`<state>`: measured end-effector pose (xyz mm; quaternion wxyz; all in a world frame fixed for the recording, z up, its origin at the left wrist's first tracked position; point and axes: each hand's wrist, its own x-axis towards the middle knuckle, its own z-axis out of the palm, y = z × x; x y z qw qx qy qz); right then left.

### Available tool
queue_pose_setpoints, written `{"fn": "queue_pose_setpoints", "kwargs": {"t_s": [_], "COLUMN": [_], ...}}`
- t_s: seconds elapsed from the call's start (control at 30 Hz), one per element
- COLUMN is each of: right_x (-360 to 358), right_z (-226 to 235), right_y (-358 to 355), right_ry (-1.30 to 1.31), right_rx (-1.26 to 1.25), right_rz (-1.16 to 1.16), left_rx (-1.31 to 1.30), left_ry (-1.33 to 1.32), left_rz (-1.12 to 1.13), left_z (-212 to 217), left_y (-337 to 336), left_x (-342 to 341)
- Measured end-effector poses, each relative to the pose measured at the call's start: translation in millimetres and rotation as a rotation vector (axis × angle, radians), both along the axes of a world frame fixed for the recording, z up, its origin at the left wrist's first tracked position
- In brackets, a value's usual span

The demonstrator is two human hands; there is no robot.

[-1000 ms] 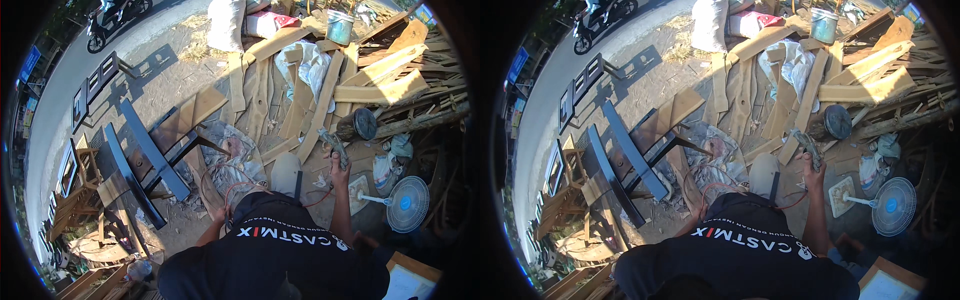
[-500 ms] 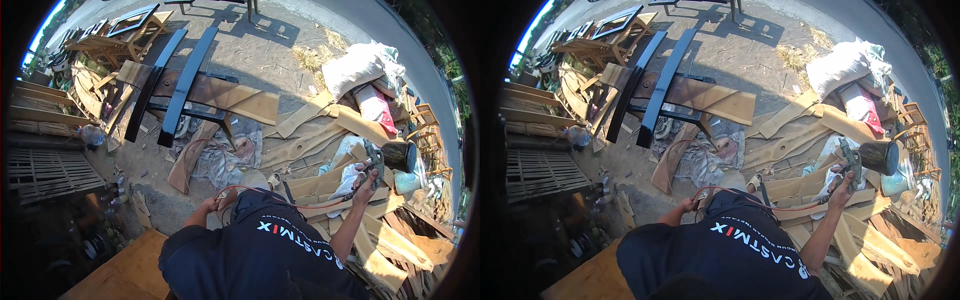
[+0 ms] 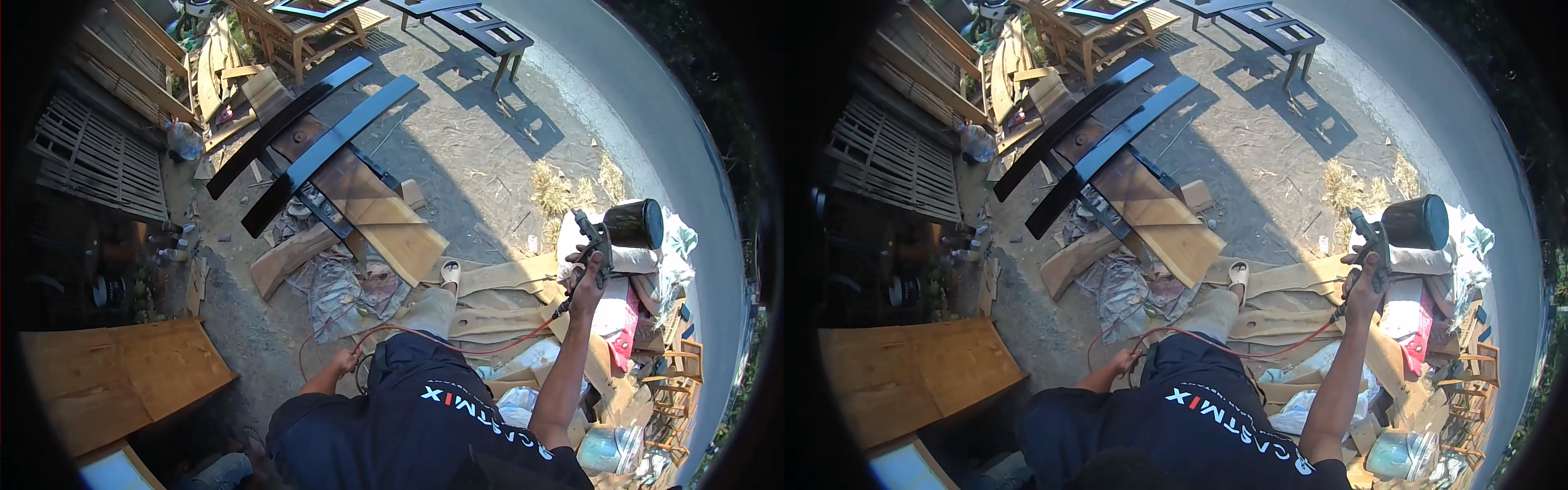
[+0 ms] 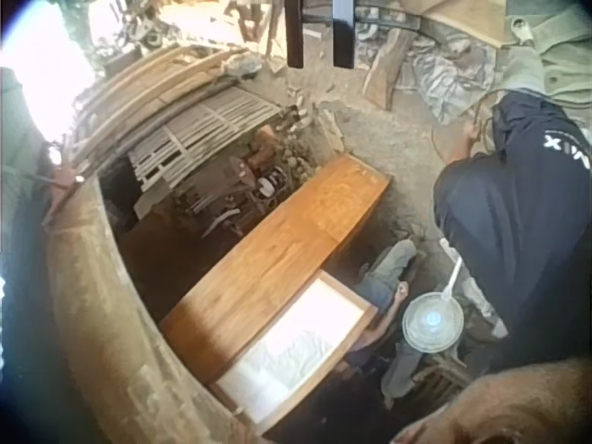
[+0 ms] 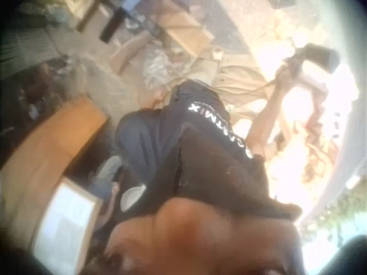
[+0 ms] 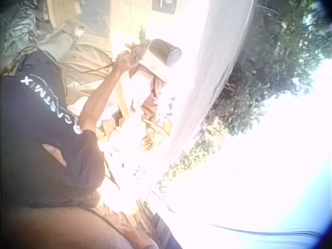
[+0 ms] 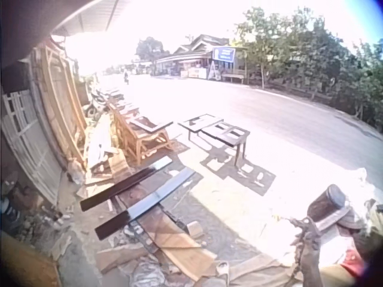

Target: The person spray paints furniture parts using a spray gun. The person sprays paint onto wooden components, turns them over, and moves them between a workbench and a storage area.

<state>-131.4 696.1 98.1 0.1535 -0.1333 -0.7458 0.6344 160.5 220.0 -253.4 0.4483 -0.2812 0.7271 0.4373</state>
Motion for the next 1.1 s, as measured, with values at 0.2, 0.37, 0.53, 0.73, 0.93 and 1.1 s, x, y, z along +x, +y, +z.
{"fn": "queue_pose_setpoints", "kwargs": {"t_s": [0.2,0.37,0.53,0.73,0.93,1.1], "right_x": [-161.6,-255.3,-364.5,-516.8,-652.5,-719.4], "right_z": [-18.8,-17.6,-20.0,-46.8,-68.6,-72.7], "right_y": [33.5,66.8,74.2,53.0,20.8,-27.1], "right_ry": [-0.012,-0.153,-0.237,-0.143,-0.075,-0.089], "right_rx": [0.041,0.030,0.082,0.181,0.331,0.354], "right_rz": [0.169,0.298,0.536,0.927,1.294,1.556], "left_rx": [0.076,0.252,-0.171,-0.341,-0.414,-0.391], "left_ry": [0.215,0.056,0.141,0.177,0.064,0.078], "left_rz": [0.065,0.493,0.553,0.767,0.852,1.062], "left_z": [-46.7,-31.0,27.0,42.0,18.2,26.6], "left_y": [116.1,185.0,286.3,386.0,491.9,543.9], "left_x": [-16.6,-54.2,-151.2,-264.4,-368.8,-426.4]}}
